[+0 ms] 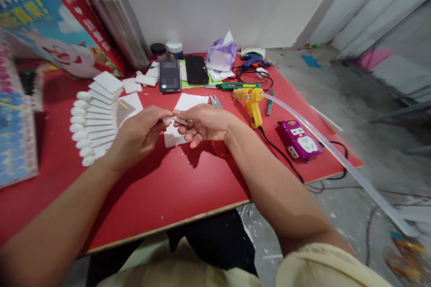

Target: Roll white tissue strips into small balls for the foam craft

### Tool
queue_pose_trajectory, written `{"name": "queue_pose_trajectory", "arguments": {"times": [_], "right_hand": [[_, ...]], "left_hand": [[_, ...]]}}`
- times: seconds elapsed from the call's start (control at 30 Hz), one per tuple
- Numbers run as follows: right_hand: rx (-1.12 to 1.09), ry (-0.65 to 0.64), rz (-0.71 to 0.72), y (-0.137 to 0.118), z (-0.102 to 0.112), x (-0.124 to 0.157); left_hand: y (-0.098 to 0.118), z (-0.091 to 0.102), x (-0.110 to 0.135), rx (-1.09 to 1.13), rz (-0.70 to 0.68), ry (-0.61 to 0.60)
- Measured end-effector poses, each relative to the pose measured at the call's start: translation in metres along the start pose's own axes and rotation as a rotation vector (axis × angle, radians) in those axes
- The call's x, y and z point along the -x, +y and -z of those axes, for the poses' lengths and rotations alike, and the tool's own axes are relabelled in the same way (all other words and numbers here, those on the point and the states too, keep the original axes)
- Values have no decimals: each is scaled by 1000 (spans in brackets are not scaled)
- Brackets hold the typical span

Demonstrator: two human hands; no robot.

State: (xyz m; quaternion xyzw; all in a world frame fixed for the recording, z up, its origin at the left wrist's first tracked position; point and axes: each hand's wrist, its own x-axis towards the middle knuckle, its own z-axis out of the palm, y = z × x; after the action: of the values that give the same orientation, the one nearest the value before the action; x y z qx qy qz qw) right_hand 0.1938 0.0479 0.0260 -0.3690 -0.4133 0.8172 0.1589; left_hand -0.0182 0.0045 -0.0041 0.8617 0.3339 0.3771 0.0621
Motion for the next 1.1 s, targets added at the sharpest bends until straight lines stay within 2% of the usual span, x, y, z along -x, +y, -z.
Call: {"name": "queue_pose_trajectory", "arguments": {"times": [0.17, 0.57, 0.73, 0.97, 1.1], "right_hand": [[18, -28, 55, 1, 4, 2], [278, 216, 232, 2, -11, 5], [457, 305, 291, 5, -16, 4], [812, 490, 551, 13, -21, 2], [841, 517, 573, 14, -19, 1]], "left_hand": [[1, 1, 0, 22, 48, -15], [1, 1, 0, 63, 137, -34], [5, 2, 0, 142, 283, -34], [7, 0, 2, 286, 500, -7], [6, -3, 2, 420, 585, 36]]}}
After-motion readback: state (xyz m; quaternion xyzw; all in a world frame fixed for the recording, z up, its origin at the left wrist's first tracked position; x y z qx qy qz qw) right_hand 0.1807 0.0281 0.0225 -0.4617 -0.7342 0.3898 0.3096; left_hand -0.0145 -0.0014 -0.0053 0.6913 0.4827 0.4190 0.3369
